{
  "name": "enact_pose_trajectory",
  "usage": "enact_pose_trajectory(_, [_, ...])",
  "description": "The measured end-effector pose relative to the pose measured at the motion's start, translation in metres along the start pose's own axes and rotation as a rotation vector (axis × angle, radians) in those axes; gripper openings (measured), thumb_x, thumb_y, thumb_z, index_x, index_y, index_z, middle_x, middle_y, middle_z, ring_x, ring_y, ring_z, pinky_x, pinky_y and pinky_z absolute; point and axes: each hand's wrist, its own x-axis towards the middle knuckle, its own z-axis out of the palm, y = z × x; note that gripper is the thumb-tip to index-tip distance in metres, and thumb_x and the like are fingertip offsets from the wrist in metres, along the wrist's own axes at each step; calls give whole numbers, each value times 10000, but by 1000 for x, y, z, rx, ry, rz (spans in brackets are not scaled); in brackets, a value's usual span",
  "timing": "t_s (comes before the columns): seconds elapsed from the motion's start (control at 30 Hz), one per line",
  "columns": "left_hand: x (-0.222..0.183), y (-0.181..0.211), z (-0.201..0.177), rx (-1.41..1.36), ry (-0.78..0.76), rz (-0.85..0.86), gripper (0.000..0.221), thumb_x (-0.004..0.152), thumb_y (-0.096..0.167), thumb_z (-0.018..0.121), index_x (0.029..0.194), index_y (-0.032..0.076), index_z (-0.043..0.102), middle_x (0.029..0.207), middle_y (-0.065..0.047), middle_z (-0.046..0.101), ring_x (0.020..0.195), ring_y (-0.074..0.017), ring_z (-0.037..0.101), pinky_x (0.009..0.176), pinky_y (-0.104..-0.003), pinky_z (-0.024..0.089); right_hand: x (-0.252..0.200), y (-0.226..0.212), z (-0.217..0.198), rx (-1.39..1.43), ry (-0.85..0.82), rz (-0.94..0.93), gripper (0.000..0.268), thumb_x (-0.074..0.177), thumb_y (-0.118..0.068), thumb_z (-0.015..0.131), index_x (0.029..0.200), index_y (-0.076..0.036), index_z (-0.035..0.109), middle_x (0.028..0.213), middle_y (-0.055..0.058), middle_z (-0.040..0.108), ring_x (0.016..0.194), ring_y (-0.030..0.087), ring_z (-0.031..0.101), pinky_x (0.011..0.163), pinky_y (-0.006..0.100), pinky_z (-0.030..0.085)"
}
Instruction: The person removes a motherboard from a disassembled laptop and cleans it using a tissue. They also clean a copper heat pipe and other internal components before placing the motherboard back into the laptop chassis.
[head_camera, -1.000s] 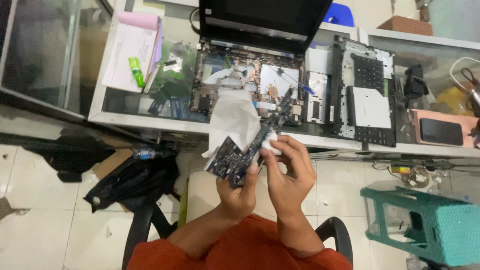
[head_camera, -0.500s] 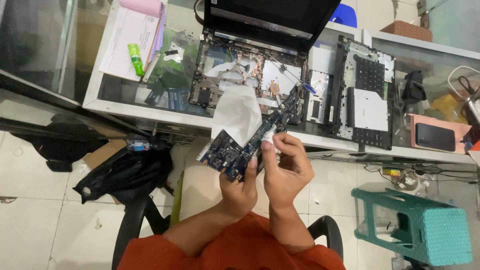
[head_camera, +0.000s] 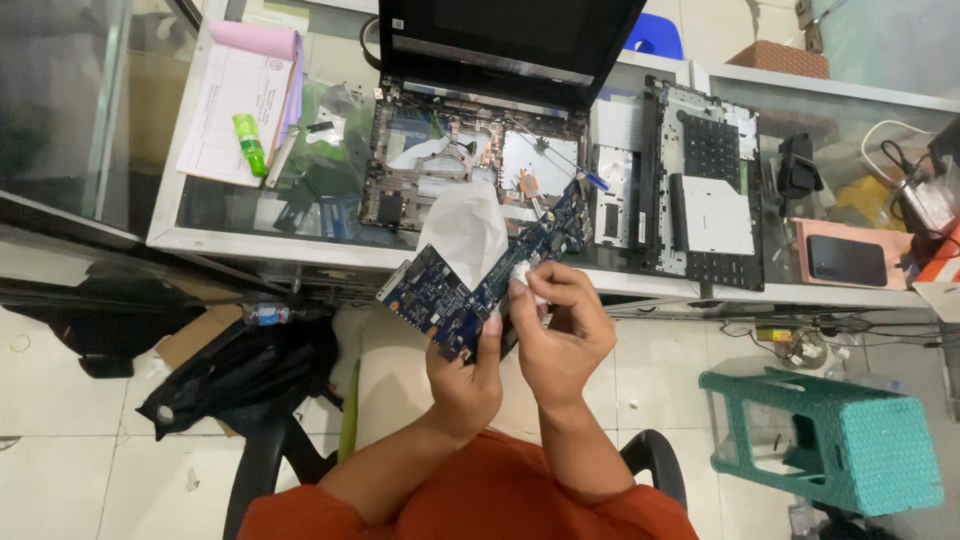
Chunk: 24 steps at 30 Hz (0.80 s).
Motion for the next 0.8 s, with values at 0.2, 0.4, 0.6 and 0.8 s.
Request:
enact_pose_trajectory(0.2, [-9, -10, 6, 50, 38, 29, 94, 846, -19, 676, 894, -99, 669, 825, -151, 729, 843, -262, 734, 851, -332, 514, -5, -2, 4, 23, -2, -12, 111, 708, 107, 778, 773, 61, 701, 750, 191, 663, 612, 192, 585, 491, 274, 465])
enact_pose_trajectory(0.4, [-17, -18, 8, -46, 24, -19, 92, 826, -38, 679, 898, -95, 679, 848, -162, 728, 863, -240, 727, 843, -341, 526, -8, -5, 4, 20, -2, -1, 90, 730, 95, 766, 769, 57, 694, 749, 179, 664, 614, 178, 586, 509, 267, 469])
enact_pose_trajectory(0.6, [-12, -23, 9, -11, 18, -16, 106, 825, -28, 684, 906, -95, 669, 864, -188, 724, 895, -272, 721, 885, -350, 505, -2, 5, 3, 21, -13, -25, 81, 750, 93, 757, 776, 62, 687, 760, 186, 666, 634, 195, 608, 546, 297, 498])
enact_pose_trajectory(0.8, [-12, -15, 2, -53, 13, -82, 164, 858, -14, 658, 985, -118, 661, 905, -169, 718, 907, -247, 708, 863, -376, 523, 3, 12, 3, 4, 27, 24, 99, 747, 76, 776, 794, 49, 693, 773, 180, 664, 657, 167, 598, 526, 255, 474])
